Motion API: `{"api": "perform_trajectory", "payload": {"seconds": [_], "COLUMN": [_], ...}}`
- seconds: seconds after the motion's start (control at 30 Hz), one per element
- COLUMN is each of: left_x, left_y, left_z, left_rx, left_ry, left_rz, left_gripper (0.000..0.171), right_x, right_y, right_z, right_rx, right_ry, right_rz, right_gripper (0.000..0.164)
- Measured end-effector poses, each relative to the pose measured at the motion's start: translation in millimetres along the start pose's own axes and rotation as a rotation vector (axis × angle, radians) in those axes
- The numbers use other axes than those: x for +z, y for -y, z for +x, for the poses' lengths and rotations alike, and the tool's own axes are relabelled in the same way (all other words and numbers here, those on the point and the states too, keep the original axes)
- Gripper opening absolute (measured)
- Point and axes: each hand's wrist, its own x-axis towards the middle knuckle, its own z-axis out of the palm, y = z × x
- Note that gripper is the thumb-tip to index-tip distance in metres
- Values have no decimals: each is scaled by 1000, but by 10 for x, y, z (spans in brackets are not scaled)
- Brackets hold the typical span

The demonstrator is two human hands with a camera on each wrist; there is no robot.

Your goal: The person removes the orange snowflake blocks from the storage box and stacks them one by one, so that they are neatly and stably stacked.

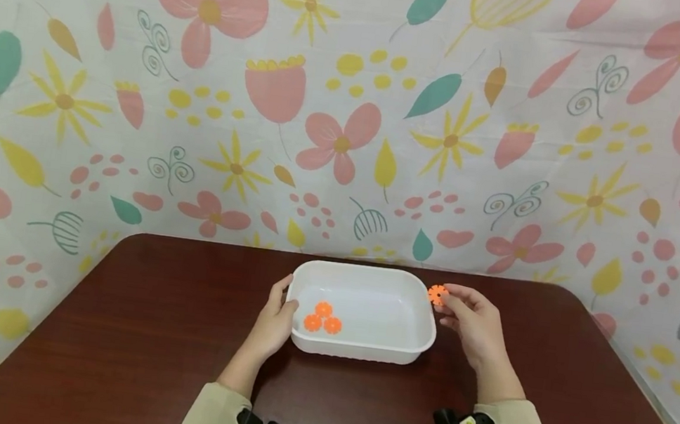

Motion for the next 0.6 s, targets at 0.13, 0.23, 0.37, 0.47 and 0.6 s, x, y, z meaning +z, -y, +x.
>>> {"api": "perform_trajectory", "payload": {"seconds": [0.13, 0.23, 0.37, 0.47, 0.6], "left_x": [-10, -16, -22, -19, -5], "left_y": [-3, -7, -22, -29, -15], "left_z": [2, -1, -6, -5, -1], "left_rx": [-9, -10, 3, 3, -7], "left_ry": [5, 2, 3, 4, 3], "left_rz": [-4, -10, -8, -2, -1], "left_gripper": [51, 51, 52, 52, 52], "right_x": [-73, -115, -172, -220, -290], "right_y": [-16, -28, -43, -61, -106], "right_z": [6, 8, 23, 38, 52], "right_rx": [11, 26, 45, 56, 73], "right_ry": [-27, -43, -62, -73, -83], "right_rz": [45, 50, 47, 66, 102], "right_gripper": [28, 28, 27, 26, 28]}}
